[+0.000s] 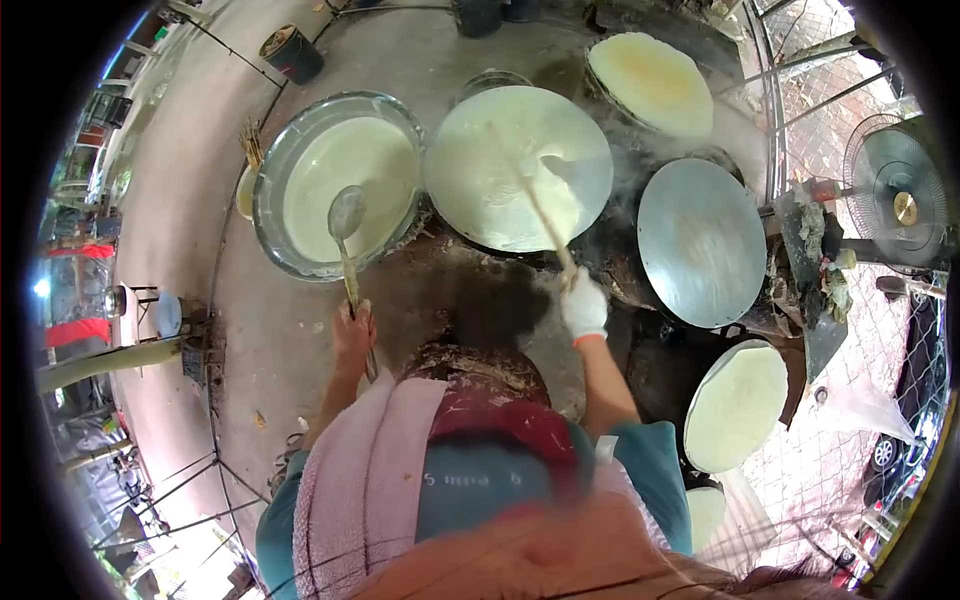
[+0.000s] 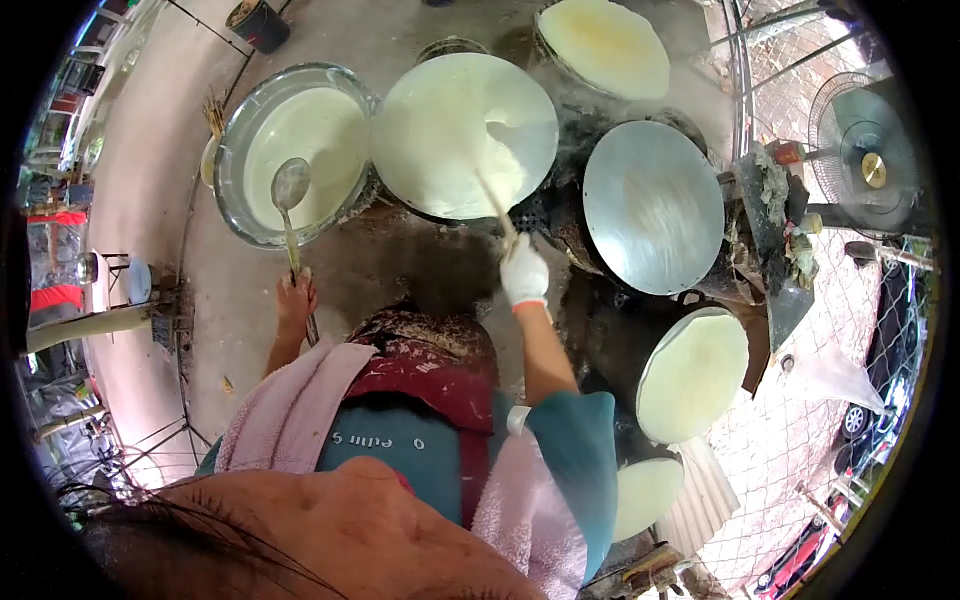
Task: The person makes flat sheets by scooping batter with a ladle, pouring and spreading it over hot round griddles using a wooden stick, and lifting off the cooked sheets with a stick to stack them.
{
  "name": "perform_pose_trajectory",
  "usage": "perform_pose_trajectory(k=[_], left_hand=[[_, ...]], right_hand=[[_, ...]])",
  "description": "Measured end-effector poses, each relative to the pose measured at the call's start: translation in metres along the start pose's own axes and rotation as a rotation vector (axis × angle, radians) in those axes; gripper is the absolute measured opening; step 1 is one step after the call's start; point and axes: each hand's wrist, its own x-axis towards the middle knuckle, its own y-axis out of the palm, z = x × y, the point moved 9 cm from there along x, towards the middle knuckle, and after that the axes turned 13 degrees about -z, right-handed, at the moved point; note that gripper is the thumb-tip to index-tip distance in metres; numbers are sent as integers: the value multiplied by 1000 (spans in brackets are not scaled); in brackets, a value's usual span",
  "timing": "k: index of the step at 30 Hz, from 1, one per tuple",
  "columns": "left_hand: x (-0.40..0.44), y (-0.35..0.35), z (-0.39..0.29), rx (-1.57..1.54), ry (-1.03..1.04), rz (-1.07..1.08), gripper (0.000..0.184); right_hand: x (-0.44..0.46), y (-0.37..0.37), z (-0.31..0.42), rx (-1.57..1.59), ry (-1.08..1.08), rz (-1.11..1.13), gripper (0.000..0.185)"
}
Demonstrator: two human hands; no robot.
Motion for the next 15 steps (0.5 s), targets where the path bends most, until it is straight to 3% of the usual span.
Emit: perform_pose_trajectory(k=[4,5,7,8,11,12,15], left_hand=[[0,15,-2,6,-3,58,16],[0,19,-6,20,4,67,17],[-4,29,-11,38,10,82,17],[-3,31,-10,15,-2,97,17],[-1,30,1,-43,-41,105,17],[-1,28,4,-65,-54,86,17],[0,23,13,-59,-45,32,15]], right_hand=[[52,-22,6,162,47,-127,32],[43,-12,7,296,-53,-120,29],[6,-4,7,249,-73,29,35],[-8,7,-2,84,-203,80,45],[15,3,-45,28,-14,45,55],[34,-16,-32,-14,-43,70,66],[113,-27,-19,-117,-60,-57,64]])
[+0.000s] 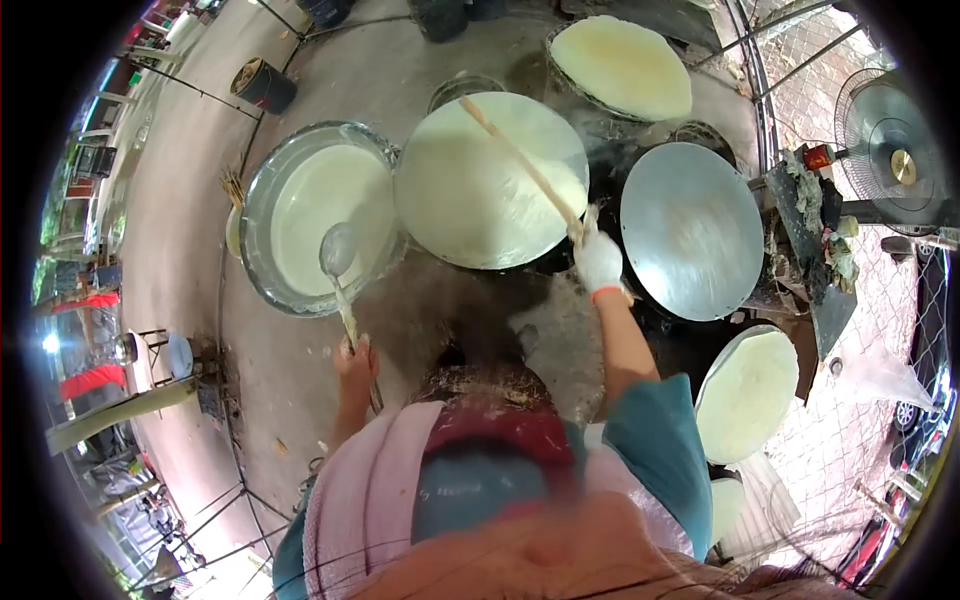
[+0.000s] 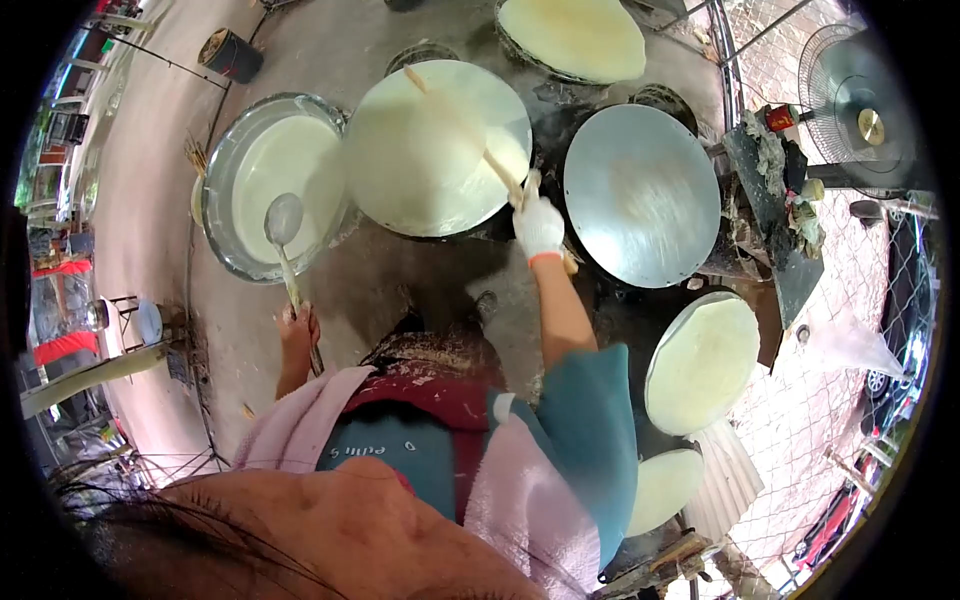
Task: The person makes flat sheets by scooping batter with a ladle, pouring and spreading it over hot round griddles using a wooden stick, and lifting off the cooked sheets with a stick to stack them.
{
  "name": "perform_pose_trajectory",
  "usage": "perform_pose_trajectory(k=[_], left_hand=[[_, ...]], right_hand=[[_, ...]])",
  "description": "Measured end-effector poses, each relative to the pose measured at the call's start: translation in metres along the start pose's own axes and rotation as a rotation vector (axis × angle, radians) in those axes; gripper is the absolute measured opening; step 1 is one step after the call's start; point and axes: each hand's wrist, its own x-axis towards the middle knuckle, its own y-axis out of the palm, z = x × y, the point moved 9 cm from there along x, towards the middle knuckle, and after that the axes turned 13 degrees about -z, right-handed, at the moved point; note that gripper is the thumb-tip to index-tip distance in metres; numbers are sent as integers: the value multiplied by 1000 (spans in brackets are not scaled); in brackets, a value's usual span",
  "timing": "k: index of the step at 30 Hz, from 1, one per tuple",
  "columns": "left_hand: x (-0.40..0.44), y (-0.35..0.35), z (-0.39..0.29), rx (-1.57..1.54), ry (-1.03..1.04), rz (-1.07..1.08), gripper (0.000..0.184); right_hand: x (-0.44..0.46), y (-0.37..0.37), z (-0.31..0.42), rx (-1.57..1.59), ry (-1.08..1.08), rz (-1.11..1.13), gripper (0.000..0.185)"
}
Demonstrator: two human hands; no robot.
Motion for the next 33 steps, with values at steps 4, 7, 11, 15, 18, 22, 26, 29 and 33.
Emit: perform_pose_trajectory(k=[4,7,11,15,18,22,26,29,33], left_hand=[[-3,-5,0,103,80,22,14],[-8,3,-5,106,75,26,14],[-20,22,-17,126,65,64,13],[-8,49,-6,73,4,114,12],[-14,114,-53,947,1343,161,11],[47,217,-88,415,807,389,17],[41,322,-125,307,343,634,9],[63,368,-115,389,374,764,13],[82,388,-68,210,119,982,10]], right_hand=[[70,-20,31,62,121,-176,61],[24,-57,87,399,-30,-255,36],[-73,-55,50,1081,91,-317,54],[-140,45,-16,1567,757,13,39],[-145,24,-7,1486,692,177,31],[-103,39,-52,1397,649,13,26],[-126,18,-17,1296,727,286,33],[-139,36,-29,1331,564,-36,34],[-182,51,14,1372,781,-39,32]])
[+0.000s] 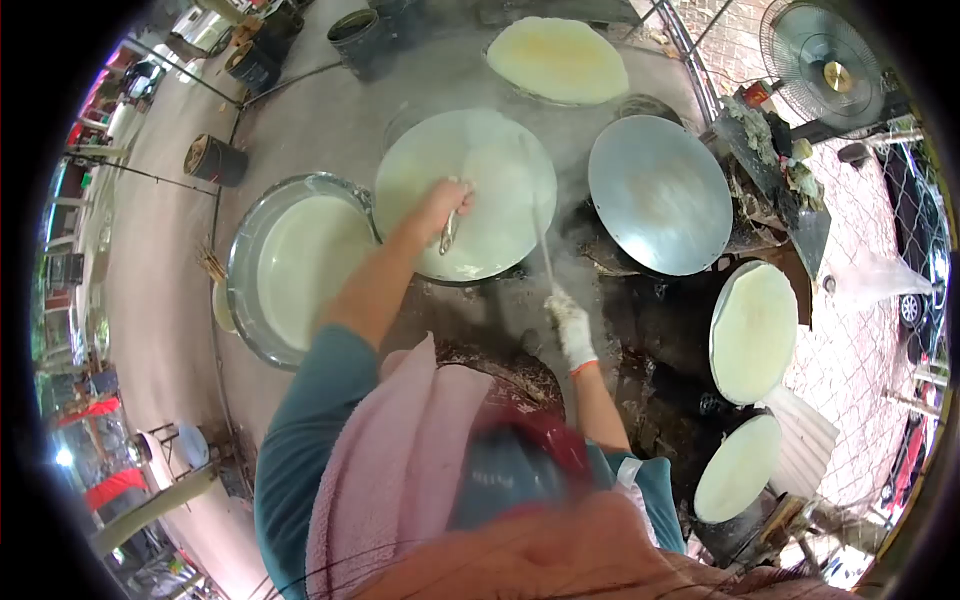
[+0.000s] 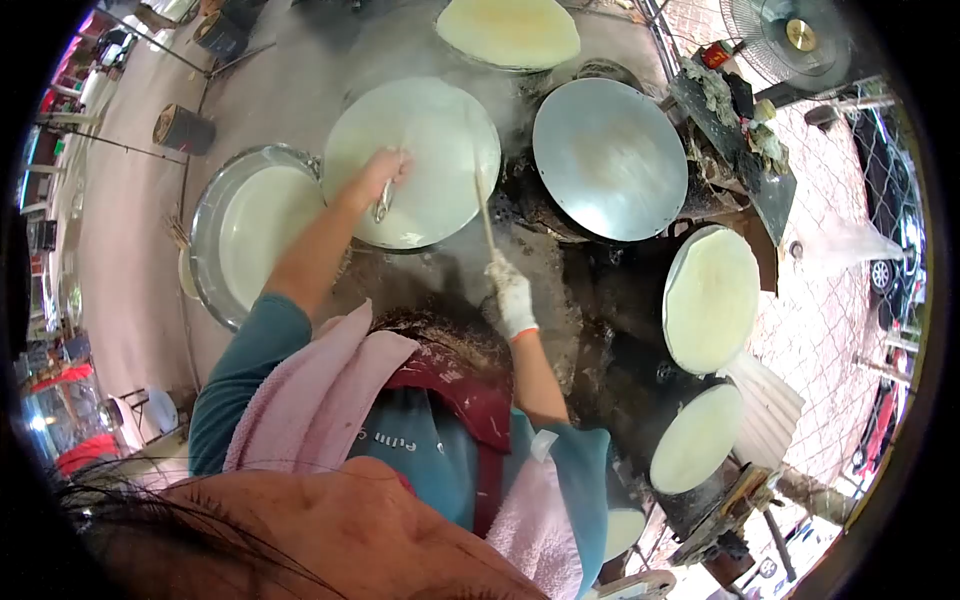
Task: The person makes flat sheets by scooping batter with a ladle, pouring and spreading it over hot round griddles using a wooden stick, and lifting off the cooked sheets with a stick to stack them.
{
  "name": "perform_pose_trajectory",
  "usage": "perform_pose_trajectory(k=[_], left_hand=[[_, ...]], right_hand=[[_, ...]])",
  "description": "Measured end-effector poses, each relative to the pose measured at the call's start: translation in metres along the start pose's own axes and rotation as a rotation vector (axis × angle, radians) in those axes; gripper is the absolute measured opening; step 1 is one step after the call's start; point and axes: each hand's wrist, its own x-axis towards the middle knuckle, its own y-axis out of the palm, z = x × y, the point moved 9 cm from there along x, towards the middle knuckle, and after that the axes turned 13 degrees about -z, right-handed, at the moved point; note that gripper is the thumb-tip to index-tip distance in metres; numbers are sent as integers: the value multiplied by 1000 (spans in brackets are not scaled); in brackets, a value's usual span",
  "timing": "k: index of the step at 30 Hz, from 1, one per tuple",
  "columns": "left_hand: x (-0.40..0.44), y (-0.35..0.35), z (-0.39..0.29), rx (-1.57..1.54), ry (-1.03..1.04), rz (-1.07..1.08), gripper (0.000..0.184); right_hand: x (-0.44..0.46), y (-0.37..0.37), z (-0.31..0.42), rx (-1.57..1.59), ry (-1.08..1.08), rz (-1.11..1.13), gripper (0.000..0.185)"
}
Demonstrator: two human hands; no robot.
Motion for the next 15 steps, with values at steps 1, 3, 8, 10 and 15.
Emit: perform_pose_trajectory(k=[1,3,8,10,15], left_hand=[[-14,4,5,-54,-28,66,8],[-52,7,10,-80,-188,28,13],[-109,-23,21,-313,-342,-98,16],[-128,-23,35,-454,-449,-158,16],[-141,27,31,-898,-539,160,14]], right_hand=[[-19,20,-11,-15,140,14,32],[-51,72,-1,181,258,146,29],[-19,67,-5,158,-55,-40,26],[-28,67,-23,41,-96,-98,31],[-81,136,-16,-50,286,108,29]])
